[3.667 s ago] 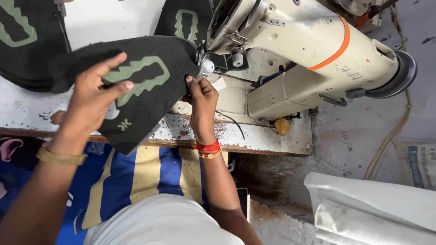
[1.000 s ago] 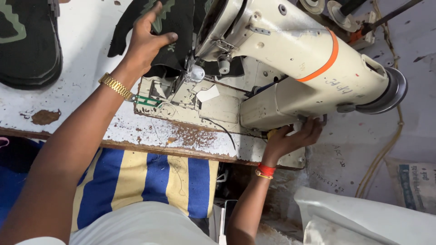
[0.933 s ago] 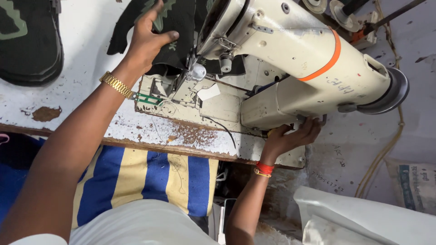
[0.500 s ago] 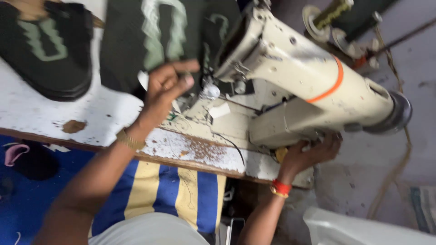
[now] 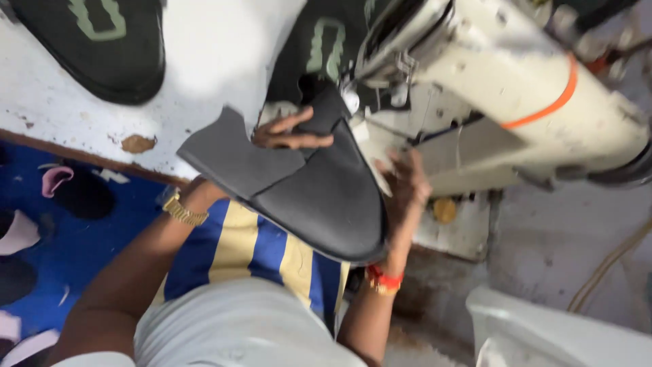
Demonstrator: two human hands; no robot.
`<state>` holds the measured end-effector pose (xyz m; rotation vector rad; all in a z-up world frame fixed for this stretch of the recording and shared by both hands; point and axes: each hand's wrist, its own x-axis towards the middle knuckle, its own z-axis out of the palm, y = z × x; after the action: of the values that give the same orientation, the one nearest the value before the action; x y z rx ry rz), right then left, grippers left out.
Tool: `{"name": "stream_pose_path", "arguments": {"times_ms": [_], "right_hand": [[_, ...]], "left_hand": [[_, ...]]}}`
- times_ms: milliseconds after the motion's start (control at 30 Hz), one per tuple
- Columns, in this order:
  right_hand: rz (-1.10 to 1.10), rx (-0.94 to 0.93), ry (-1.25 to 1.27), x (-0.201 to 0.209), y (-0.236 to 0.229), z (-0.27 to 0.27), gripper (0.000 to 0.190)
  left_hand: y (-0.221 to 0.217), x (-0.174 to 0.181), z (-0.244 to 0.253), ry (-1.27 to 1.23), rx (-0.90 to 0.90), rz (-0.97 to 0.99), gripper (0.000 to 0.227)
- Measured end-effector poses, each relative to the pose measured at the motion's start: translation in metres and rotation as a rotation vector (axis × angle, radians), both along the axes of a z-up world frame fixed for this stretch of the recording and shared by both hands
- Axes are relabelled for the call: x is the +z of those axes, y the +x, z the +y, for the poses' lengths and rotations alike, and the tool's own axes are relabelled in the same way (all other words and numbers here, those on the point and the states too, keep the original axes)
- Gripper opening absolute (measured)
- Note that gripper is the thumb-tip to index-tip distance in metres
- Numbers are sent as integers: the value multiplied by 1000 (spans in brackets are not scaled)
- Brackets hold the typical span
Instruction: The person uses a sewing machine to stitch black shoe parts with a green logo. They repeatedly guide the shoe parts under the needle, cut threads, and handle the parts to align them for sewing.
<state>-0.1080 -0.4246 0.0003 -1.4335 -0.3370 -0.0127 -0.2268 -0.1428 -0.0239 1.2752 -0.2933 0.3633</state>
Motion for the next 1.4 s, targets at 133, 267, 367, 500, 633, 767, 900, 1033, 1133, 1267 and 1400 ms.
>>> {"name": "stream_pose_path", "arguments": {"times_ms": [133, 267, 367, 500, 633, 767, 900, 1033, 1133, 1267, 1400], "right_hand": [[306, 406, -119, 15, -34, 29, 49], [379, 414, 11, 4, -45, 27, 38], [392, 453, 37, 7, -51, 42, 36], [442, 392, 75, -6, -61, 48, 34], [383, 410, 95, -9, -64, 47, 30], [382, 437, 80, -13, -63, 48, 29], [347, 415, 64, -18, -63, 48, 26], [396, 382, 51, -20, -62, 47, 23], [404, 384, 47, -11, -63, 51, 25], [399, 375, 63, -3, -66, 53, 29], [389, 374, 61, -4, -66, 47, 29]], "left_hand": [[-21, -43, -7, -229, -84, 158, 27], [-44, -76, -6, -454, -107, 277, 33], [-64, -90, -7, -634, -90, 349, 37], [-95, -77, -10, -213, 141, 190, 33], [-105, -70, -2, -607, -233, 114, 7], [-99, -29, -3, -516, -71, 474, 28], [-96, -9, -6, -180, 99, 549, 21], [-91, 0, -10, -255, 115, 497, 30], [-90, -6, -10, -199, 133, 519, 26], [-90, -11, -9, -241, 109, 477, 28], [-92, -7, -8, -149, 115, 508, 16]]}}
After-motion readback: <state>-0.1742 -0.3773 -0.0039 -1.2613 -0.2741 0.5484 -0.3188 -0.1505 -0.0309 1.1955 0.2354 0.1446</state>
